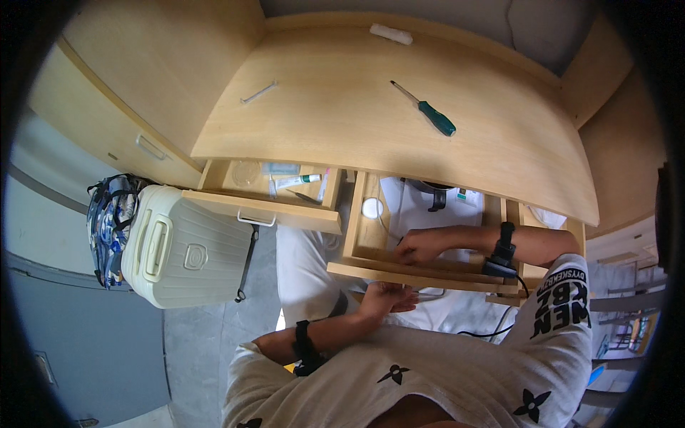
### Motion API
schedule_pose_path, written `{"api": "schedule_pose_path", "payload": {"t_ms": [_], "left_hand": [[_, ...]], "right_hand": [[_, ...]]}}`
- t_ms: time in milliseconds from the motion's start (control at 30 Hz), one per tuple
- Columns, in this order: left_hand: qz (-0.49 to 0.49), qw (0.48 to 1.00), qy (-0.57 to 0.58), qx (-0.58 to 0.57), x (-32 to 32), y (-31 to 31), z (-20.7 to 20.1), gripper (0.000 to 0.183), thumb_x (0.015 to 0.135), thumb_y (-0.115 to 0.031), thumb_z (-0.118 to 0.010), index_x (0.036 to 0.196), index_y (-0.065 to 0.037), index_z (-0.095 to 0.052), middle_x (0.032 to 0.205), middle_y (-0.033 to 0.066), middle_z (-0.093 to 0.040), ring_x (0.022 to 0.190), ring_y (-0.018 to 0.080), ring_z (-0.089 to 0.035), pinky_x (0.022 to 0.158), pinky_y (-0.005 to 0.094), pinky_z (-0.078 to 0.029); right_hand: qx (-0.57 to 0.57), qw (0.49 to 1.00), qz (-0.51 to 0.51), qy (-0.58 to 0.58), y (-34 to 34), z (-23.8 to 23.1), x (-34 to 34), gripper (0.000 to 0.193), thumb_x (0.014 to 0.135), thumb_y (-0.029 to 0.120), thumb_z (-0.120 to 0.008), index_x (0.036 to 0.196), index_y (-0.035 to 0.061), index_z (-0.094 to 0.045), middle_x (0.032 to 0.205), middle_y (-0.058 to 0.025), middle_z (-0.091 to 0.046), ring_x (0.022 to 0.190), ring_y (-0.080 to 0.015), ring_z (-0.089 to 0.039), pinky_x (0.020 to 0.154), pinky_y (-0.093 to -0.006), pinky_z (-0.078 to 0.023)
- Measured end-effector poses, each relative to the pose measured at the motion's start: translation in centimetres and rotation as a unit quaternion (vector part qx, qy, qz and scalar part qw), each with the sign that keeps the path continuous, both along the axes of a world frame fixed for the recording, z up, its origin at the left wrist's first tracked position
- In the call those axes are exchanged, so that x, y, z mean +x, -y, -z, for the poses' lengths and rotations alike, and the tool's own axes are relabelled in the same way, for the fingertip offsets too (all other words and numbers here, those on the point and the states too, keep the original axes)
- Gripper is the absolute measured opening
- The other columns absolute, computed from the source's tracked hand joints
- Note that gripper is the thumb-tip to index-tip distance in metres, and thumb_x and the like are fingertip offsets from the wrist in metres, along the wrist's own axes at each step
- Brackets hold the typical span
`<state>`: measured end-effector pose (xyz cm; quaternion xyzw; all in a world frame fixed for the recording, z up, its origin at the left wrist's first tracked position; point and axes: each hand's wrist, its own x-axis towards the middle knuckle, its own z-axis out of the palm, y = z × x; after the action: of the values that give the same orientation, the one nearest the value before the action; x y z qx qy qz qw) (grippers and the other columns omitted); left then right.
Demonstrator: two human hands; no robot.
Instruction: The person uses a screwdriver to remove a screw from a cabinet hinge, then picks up a white handle and several screws and attempts to attach the handle to a drawer.
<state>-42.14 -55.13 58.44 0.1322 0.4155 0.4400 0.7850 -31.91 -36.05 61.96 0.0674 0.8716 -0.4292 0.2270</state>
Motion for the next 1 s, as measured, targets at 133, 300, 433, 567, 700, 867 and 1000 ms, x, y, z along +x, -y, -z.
{"api": "schedule_pose_path", "payload": {"t_ms": [133,300,433,567,700,867,1000], "left_hand": [[-0.027,0.999,-0.008,-0.017,0.1,-0.1,-0.3,0.019,0.088,-0.009,-0.060,0.100,0.005,-0.058,0.090,0.0149,-0.064,0.086,0.0262,-0.066,0.076,0.0362,-0.058],[-0.044,0.999,0.008,0.011,0.0,-0.5,0.0,0.013,0.088,-0.008,-0.059,0.097,0.001,-0.059,0.090,0.0128,-0.064,0.084,0.0261,-0.066,0.076,0.0370,-0.057],[-0.053,0.998,-0.009,-0.017,0.1,-0.8,-1.0,0.015,0.089,-0.008,-0.057,0.100,0.003,-0.058,0.095,0.0133,-0.063,0.084,0.0266,-0.066,0.076,0.0368,-0.057],[-0.033,0.999,-0.012,0.006,-0.4,-0.9,-0.6,0.021,0.089,-0.009,-0.058,0.104,0.006,-0.056,0.094,0.0145,-0.063,0.085,0.0245,-0.066,0.075,0.0338,-0.057],[-0.045,0.999,-0.005,0.001,0.1,-1.1,-0.3,0.021,0.088,-0.008,-0.059,0.102,0.008,-0.057,0.090,0.0141,-0.064,0.080,0.0240,-0.067,0.071,0.0321,-0.058],[-0.066,0.998,-0.008,0.004,-0.1,-0.9,0.1,0.019,0.088,-0.006,-0.059,0.098,0.009,-0.059,0.088,0.0147,-0.064,0.080,0.0245,-0.067,0.070,0.0326,-0.059],[-0.034,0.999,0.001,0.023,-0.1,-1.1,0.4,0.020,0.090,-0.010,-0.058,0.106,0.002,-0.060,0.096,0.0117,-0.065,0.084,0.0236,-0.066,0.073,0.0333,-0.058]], "right_hand": [[-0.005,0.995,-0.036,0.091,-0.6,1.1,-0.3,0.025,0.088,0.021,-0.051,0.092,-0.0026,-0.057,0.081,-0.0120,-0.064,0.068,-0.0163,-0.052,0.065,-0.0344,-0.044],[-0.110,0.989,0.059,0.074,-0.8,0.7,0.7,0.029,0.090,0.026,-0.049,0.092,-0.0029,-0.055,0.075,-0.0065,-0.057,0.072,-0.0118,-0.050,0.065,-0.0306,-0.042],[-0.059,0.991,0.005,0.118,-1.1,0.8,-0.4,0.031,0.091,0.027,-0.048,0.095,-0.0025,-0.057,0.077,-0.0055,-0.058,0.074,-0.0125,-0.050,0.066,-0.0311,-0.043],[-0.124,0.984,0.072,0.106,-0.9,-0.9,-0.3,0.030,0.091,0.025,-0.048,0.096,-0.0027,-0.058,0.078,-0.0069,-0.060,0.073,-0.0129,-0.051,0.066,-0.0301,-0.043],[-0.133,0.991,0.025,0.014,-1.1,0.6,0.1,0.035,0.089,0.029,-0.050,0.095,-0.0036,-0.060,0.077,-0.0092,-0.060,0.071,-0.0127,-0.052,0.066,-0.0316,-0.044],[-0.108,0.983,0.105,0.104,-1.0,-1.8,-0.3,0.029,0.089,0.023,-0.050,0.099,-0.0030,-0.060,0.081,-0.0112,-0.062,0.075,-0.0135,-0.055,0.070,-0.0296,-0.044],[-0.139,0.979,0.101,0.112,-1.0,-1.1,-0.1,0.031,0.089,0.025,-0.052,0.102,-0.0021,-0.059,0.080,-0.0081,-0.061,0.073,-0.0127,-0.054,0.066,-0.0278,-0.044]]}}
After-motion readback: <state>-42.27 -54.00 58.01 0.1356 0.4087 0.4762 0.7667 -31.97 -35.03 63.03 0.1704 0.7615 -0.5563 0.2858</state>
